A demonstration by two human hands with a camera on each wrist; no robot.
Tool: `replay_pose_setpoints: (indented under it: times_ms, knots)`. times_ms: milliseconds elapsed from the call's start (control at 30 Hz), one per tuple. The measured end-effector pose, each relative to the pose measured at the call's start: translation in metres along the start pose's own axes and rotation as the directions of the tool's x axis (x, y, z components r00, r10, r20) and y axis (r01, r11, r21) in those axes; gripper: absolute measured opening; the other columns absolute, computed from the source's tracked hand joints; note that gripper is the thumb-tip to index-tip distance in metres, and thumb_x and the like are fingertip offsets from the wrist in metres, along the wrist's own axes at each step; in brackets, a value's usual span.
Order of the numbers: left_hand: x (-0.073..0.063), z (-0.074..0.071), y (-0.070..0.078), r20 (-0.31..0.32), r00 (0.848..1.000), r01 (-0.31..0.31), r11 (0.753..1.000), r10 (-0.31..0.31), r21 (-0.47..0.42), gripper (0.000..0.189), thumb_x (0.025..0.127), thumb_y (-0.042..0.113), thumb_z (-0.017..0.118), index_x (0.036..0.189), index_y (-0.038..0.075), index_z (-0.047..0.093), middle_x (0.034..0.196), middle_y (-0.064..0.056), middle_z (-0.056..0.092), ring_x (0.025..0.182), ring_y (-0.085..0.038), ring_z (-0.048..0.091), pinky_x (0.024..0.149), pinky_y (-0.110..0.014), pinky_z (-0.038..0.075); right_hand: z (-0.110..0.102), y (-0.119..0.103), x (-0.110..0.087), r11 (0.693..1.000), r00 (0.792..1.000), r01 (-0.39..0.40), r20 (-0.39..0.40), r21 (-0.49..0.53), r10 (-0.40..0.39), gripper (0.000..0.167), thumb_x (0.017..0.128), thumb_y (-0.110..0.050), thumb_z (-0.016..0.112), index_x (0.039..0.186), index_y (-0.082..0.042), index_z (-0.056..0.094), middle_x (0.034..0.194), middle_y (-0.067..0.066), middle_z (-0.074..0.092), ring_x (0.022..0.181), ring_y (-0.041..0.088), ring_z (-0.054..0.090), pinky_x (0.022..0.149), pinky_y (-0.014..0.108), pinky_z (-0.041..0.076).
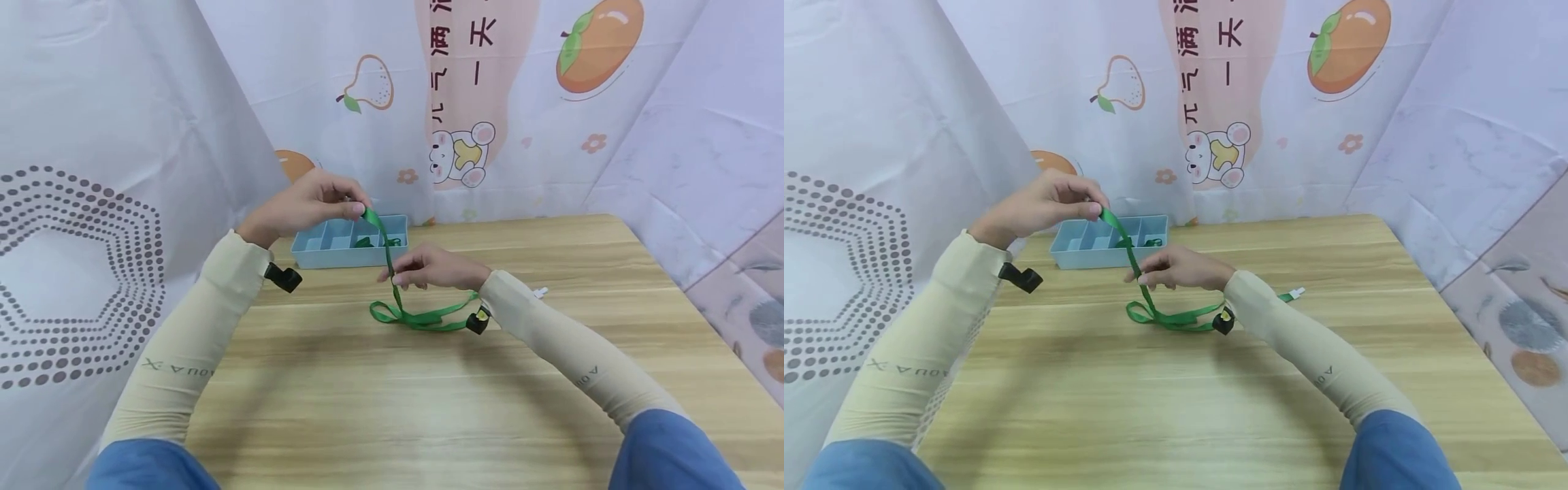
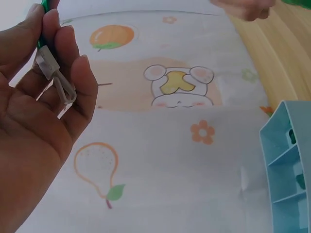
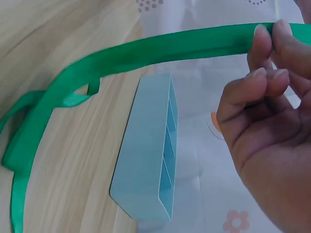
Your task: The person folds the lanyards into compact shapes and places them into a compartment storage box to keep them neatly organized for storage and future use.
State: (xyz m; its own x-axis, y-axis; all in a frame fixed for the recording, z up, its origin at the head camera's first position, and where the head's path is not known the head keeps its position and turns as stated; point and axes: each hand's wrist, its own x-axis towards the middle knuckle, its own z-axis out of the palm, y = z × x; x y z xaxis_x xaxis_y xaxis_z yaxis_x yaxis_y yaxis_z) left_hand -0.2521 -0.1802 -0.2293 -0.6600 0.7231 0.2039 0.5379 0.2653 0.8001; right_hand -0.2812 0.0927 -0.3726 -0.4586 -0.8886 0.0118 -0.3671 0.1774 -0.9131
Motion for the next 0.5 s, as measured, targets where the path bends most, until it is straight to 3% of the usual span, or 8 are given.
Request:
replay_pose_setpoints:
  times_ms: [100, 200, 300, 400, 500]
  knots:
    - [-0.001, -0.006, 0.001, -0.025, 1.0, -0.017, 1.0, 0.017, -0.002, 0.012, 0.102, 0.003, 0.064, 0.106, -0.001, 0.075, 0.099, -0.015, 0.07, 0.089, -0.027, 0.061, 0.087, -0.036, 0.055, -0.001, -0.001, -0.004, 1.0, 1.0, -0.001, 0.004, 0.005, 0.001, 0.027, 0.105, -0.024, 0.063, 0.088, -0.004, 0.069, 0.118, 0.002, 0.073, 0.075, 0.023, 0.051, 0.066, 0.03, 0.042]
    - [-0.006, -0.013, 0.0, -0.065, 0.998, 0.002, 1.0, -0.002, 0.002, 0.011, 0.101, 0.002, 0.066, 0.105, -0.002, 0.075, 0.098, -0.013, 0.07, 0.088, -0.025, 0.062, 0.085, -0.034, 0.055, -0.003, -0.001, -0.013, 1.0, 1.0, -0.018, -0.008, 0.024, 0.018, 0.024, 0.105, -0.024, 0.064, 0.092, -0.006, 0.074, 0.111, 0.01, 0.073, 0.071, 0.023, 0.049, 0.066, 0.03, 0.042]
    - [-0.014, -0.02, -0.007, -0.12, 0.991, 0.062, 0.998, -0.061, 0.009, 0.011, 0.101, 0.003, 0.066, 0.105, -0.002, 0.075, 0.096, -0.01, 0.069, 0.087, -0.025, 0.061, 0.082, -0.032, 0.054, -0.009, -0.003, -0.026, 0.998, 0.999, -0.027, -0.019, 0.049, 0.028, 0.023, 0.105, -0.023, 0.063, 0.095, -0.006, 0.074, 0.11, 0.016, 0.071, 0.07, 0.023, 0.048, 0.068, 0.031, 0.043]
    - [-0.026, -0.025, -0.019, -0.188, 0.969, 0.164, 0.986, -0.159, 0.011, 0.015, 0.102, 0.009, 0.066, 0.106, -0.002, 0.075, 0.095, -0.009, 0.07, 0.087, -0.025, 0.061, 0.08, -0.032, 0.054, -0.018, -0.006, -0.039, 0.997, 0.998, -0.039, -0.046, 0.059, 0.042, 0.021, 0.104, -0.023, 0.064, 0.102, -0.006, 0.075, 0.105, 0.017, 0.069, 0.07, 0.023, 0.048, 0.07, 0.032, 0.045]
    - [-0.039, -0.026, -0.036, -0.247, 0.932, 0.272, 0.962, -0.264, -0.003, 0.021, 0.103, 0.016, 0.066, 0.108, -0.002, 0.074, 0.091, -0.006, 0.069, 0.087, -0.025, 0.06, 0.08, -0.032, 0.052, -0.029, -0.011, -0.05, 0.996, 0.993, -0.063, -0.091, 0.07, 0.069, 0.021, 0.103, -0.024, 0.067, 0.107, -0.004, 0.074, 0.097, 0.014, 0.066, 0.072, 0.022, 0.049, 0.074, 0.034, 0.046]
